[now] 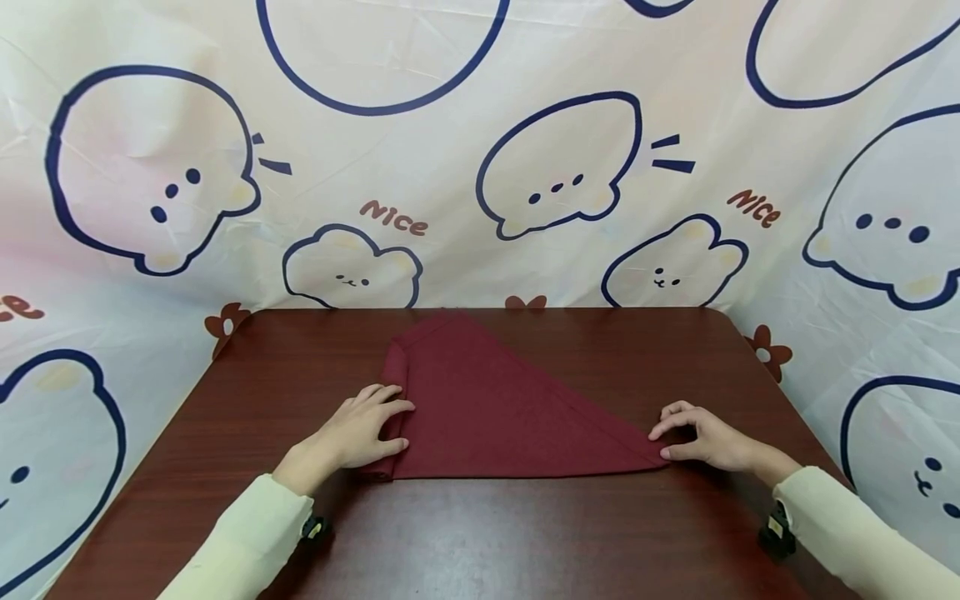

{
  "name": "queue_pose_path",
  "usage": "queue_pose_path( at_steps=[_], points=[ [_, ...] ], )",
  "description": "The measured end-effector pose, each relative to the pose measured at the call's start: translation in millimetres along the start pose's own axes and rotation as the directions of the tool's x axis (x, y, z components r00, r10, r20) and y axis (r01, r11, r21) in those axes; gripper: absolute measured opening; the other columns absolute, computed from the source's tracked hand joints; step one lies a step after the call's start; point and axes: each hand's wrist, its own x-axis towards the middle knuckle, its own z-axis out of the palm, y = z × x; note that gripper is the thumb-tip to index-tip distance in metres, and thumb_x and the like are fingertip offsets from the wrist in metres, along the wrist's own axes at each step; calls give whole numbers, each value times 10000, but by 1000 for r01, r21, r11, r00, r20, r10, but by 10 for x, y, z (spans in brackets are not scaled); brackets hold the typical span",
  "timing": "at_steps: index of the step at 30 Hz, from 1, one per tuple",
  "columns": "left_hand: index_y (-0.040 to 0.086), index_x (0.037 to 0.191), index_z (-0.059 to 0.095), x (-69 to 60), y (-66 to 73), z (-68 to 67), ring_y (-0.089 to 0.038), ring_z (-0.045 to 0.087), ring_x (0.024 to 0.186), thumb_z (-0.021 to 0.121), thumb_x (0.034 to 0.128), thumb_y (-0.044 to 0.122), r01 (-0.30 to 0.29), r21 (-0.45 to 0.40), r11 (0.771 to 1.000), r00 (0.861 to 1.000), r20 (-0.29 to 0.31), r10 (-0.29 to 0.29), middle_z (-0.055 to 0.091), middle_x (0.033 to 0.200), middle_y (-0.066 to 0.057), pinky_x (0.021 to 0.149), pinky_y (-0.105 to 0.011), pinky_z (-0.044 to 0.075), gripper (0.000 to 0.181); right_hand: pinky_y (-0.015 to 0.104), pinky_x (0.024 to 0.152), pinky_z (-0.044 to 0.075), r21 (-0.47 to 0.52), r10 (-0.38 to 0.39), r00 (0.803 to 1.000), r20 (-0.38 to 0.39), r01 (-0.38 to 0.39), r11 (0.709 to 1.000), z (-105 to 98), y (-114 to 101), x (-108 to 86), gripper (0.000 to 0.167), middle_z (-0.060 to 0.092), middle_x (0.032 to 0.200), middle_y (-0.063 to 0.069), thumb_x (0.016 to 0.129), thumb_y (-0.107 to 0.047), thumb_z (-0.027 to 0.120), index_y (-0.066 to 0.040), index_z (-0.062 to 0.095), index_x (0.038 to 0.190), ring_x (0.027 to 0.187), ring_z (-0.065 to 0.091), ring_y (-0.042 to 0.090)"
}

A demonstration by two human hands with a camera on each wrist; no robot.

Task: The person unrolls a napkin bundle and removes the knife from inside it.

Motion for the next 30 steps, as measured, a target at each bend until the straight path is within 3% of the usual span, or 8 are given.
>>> queue_pose_path(
  at_steps=[16,30],
  points=[
    [147,1272,647,-37,-84,-3,-409,435,1375,732,881,365,36,-26,999,999,-13,-36,501,1504,-186,1025,-654,423,456,283,901,398,5,27,1000,10,-27,1000,-14,-25,-3,175,548,1158,49,875,-222,784,-192,773,1047,1061,422,-26],
    [171,1242,640,-86,-141,-40,-428,424,1386,730,884,352,56,-59,997,998,-26,-57,505,1502,-176,994,-666,429,411,251,896,404,-4,6,1000,1,-6,1000,-8,-12,-10,176,548,1149,38,866,-219,793,-200,773,1039,1057,429,-32]
  ],
)
